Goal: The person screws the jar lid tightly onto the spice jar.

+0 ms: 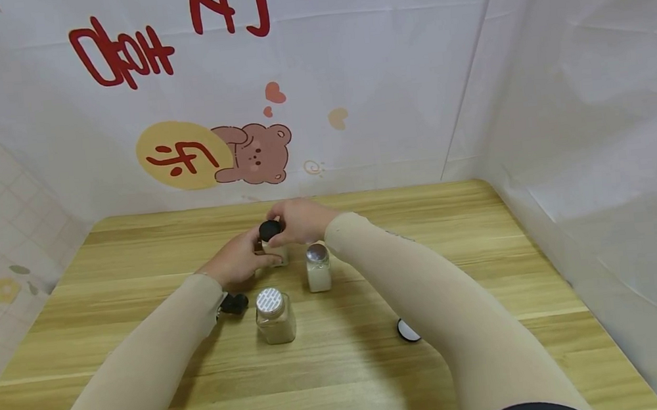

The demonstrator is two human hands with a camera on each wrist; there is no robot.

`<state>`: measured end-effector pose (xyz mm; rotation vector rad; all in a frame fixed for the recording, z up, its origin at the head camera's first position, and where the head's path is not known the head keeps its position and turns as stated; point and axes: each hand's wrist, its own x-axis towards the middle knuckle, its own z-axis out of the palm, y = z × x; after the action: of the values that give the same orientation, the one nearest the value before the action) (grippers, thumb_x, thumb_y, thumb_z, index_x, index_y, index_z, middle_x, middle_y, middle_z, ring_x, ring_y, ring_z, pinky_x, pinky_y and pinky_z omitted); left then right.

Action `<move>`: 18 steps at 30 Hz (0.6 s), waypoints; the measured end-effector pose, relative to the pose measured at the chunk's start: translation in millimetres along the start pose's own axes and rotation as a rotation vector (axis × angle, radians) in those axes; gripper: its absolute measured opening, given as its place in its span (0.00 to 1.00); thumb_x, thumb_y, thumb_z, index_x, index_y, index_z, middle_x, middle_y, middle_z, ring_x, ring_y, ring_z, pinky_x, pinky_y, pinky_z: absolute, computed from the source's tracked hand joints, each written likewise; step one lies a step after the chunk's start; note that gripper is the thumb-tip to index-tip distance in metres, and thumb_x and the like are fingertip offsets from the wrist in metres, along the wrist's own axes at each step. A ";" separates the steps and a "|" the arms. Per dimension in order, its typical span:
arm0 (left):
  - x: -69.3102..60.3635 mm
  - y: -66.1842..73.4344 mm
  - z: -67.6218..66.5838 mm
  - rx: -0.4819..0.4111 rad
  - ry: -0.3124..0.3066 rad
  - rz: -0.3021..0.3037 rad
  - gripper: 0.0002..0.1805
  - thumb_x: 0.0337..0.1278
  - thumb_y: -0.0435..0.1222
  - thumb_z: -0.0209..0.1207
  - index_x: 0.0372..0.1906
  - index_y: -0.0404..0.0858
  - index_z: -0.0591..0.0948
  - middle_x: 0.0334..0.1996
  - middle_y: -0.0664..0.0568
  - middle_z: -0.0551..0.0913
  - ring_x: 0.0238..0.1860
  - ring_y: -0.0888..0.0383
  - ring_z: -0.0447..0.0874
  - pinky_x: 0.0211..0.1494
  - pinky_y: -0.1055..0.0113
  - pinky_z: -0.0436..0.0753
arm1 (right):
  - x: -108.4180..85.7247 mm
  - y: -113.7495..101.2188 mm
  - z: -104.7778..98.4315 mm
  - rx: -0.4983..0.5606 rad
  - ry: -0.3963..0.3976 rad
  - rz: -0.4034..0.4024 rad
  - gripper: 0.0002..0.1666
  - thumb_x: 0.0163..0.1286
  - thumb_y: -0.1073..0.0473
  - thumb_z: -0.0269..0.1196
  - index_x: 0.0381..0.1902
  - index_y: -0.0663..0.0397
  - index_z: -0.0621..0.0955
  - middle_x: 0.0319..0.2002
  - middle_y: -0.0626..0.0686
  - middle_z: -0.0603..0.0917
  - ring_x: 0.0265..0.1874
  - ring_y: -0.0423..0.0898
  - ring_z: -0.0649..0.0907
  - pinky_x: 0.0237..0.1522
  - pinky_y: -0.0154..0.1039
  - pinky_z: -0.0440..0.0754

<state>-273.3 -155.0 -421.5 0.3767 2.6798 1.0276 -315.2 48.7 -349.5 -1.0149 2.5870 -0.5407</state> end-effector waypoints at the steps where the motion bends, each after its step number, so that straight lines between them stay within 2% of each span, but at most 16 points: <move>1: 0.6 0.2 0.6 0.002 -0.001 -0.003 0.32 0.63 0.51 0.72 0.70 0.53 0.75 0.56 0.49 0.83 0.56 0.48 0.81 0.67 0.47 0.79 | 0.1 0.9 0.0 -0.012 -0.006 -0.012 0.32 0.70 0.47 0.73 0.67 0.51 0.80 0.42 0.48 0.87 0.42 0.44 0.84 0.51 0.40 0.82; 4: 1.4 0.5 1.7 0.011 0.003 -0.012 0.33 0.63 0.51 0.72 0.71 0.55 0.74 0.54 0.49 0.83 0.54 0.48 0.80 0.64 0.48 0.79 | 1.3 3.3 0.8 -0.040 -0.023 -0.039 0.31 0.73 0.50 0.71 0.70 0.47 0.78 0.44 0.48 0.86 0.41 0.45 0.83 0.51 0.41 0.82; 7: 0.9 0.6 1.9 0.017 0.008 -0.009 0.33 0.63 0.51 0.73 0.71 0.55 0.74 0.51 0.48 0.83 0.51 0.47 0.80 0.60 0.50 0.79 | 3.5 3.6 2.6 -0.049 -0.027 -0.034 0.27 0.74 0.50 0.70 0.68 0.46 0.80 0.45 0.48 0.85 0.42 0.45 0.82 0.53 0.42 0.81; 15: 0.5 2.1 1.6 0.036 0.010 -0.001 0.32 0.63 0.51 0.72 0.68 0.52 0.75 0.50 0.48 0.82 0.50 0.48 0.79 0.57 0.52 0.79 | 5.7 2.2 5.1 -0.036 -0.003 -0.009 0.27 0.73 0.50 0.71 0.65 0.50 0.81 0.46 0.49 0.87 0.44 0.46 0.83 0.54 0.43 0.82; 18: 0.1 2.4 1.6 0.036 0.011 0.000 0.32 0.63 0.51 0.72 0.69 0.52 0.75 0.50 0.48 0.83 0.51 0.48 0.79 0.59 0.51 0.79 | 5.5 2.9 5.4 -0.035 -0.004 -0.019 0.30 0.73 0.49 0.71 0.68 0.51 0.80 0.49 0.50 0.87 0.45 0.46 0.84 0.55 0.43 0.82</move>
<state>-272.5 -152.2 -421.1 0.3788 2.7117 0.9855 -318.5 45.7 -356.4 -1.0513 2.5944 -0.4983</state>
